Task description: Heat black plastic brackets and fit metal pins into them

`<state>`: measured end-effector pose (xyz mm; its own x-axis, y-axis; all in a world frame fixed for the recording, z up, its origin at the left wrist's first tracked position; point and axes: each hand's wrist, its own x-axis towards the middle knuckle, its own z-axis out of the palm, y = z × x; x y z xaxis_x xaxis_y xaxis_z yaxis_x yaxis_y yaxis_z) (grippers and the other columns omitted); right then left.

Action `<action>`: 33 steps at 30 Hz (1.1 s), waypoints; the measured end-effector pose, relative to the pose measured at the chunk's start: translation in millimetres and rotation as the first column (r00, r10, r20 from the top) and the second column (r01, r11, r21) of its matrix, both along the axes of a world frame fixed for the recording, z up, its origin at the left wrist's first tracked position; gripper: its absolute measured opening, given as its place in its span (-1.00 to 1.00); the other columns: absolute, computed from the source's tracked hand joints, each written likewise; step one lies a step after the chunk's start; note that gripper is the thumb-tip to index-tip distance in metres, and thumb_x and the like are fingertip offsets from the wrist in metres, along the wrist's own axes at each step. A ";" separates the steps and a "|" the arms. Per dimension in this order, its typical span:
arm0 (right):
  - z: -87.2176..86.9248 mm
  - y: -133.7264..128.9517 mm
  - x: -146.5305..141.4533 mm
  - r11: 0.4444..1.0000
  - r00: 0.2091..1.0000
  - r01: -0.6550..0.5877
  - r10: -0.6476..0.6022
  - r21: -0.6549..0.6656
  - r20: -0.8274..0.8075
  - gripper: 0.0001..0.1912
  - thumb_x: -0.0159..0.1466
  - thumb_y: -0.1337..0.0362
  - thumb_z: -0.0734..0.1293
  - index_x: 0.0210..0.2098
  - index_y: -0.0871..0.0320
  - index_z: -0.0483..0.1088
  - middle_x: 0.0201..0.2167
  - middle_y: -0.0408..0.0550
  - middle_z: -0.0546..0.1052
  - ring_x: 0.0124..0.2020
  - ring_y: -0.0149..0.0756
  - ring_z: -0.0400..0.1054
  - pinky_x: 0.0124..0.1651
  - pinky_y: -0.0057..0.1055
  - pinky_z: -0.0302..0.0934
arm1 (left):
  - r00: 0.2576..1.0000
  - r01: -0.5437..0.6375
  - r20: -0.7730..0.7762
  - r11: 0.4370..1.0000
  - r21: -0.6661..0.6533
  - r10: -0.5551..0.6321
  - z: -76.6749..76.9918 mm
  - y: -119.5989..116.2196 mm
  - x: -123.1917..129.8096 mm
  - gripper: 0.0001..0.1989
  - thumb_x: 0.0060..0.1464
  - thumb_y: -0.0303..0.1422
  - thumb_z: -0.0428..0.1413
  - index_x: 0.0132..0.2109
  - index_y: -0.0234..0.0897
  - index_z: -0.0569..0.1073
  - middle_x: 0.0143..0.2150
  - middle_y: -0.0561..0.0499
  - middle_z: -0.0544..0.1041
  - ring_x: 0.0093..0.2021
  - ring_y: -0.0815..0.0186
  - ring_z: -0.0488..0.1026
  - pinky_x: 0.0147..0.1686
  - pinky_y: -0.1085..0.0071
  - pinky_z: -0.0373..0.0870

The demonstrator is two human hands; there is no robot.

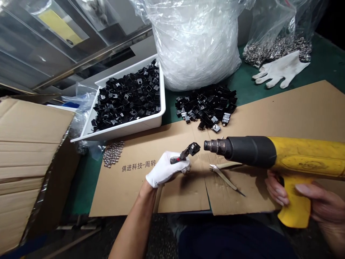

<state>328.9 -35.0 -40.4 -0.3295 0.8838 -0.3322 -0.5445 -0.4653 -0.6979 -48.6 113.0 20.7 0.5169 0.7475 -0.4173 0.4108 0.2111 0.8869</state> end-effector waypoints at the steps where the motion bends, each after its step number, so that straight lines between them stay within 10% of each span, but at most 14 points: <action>1: -0.2 0.5 0.6 1.000 1.000 -0.007 0.007 -0.001 0.004 -0.59 0.22 0.00 0.36 -0.05 0.09 0.54 -0.43 0.04 0.43 -0.49 -0.18 0.29 -0.42 -0.23 0.30 | 1.000 0.000 0.011 1.000 -0.015 0.000 -0.6 0.3 -1.0 -0.75 0.14 -0.26 0.20 -0.39 -0.37 0.56 -0.39 -0.12 0.59 -0.35 0.23 0.52 -0.21 0.29 0.46; 16: -0.1 -1.2 -1.5 1.000 1.000 -0.011 0.011 -0.003 0.015 -0.58 0.22 -0.02 0.35 -0.02 0.06 0.50 -0.42 0.01 0.43 -0.47 -0.21 0.28 -0.39 -0.26 0.25 | 0.990 0.130 0.075 0.961 -0.242 -0.115 -1.6 21.0 -5.3 -0.75 0.10 -0.24 0.27 -0.34 -0.39 0.61 -0.49 0.00 0.52 -0.57 0.48 0.27 -0.58 0.54 0.11; 33: -8.9 -1.7 3.0 1.000 1.000 -0.018 0.018 0.011 -0.013 -0.56 0.22 -0.02 0.37 0.00 0.06 0.51 -0.41 0.01 0.46 -0.48 -0.17 0.30 -0.42 -0.21 0.27 | 0.986 0.161 0.100 0.938 -0.307 -0.137 -3.3 28.0 -7.3 -0.78 0.04 -0.30 0.31 -0.31 -0.45 0.63 -0.51 -0.04 0.57 -0.57 0.46 0.38 -0.57 0.58 0.19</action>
<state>331.9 -36.7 -49.3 -0.3497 0.8813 -0.3178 -0.5456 -0.4673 -0.6957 -55.9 141.1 17.4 0.6513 0.4973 -0.5732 0.3933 0.4247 0.8154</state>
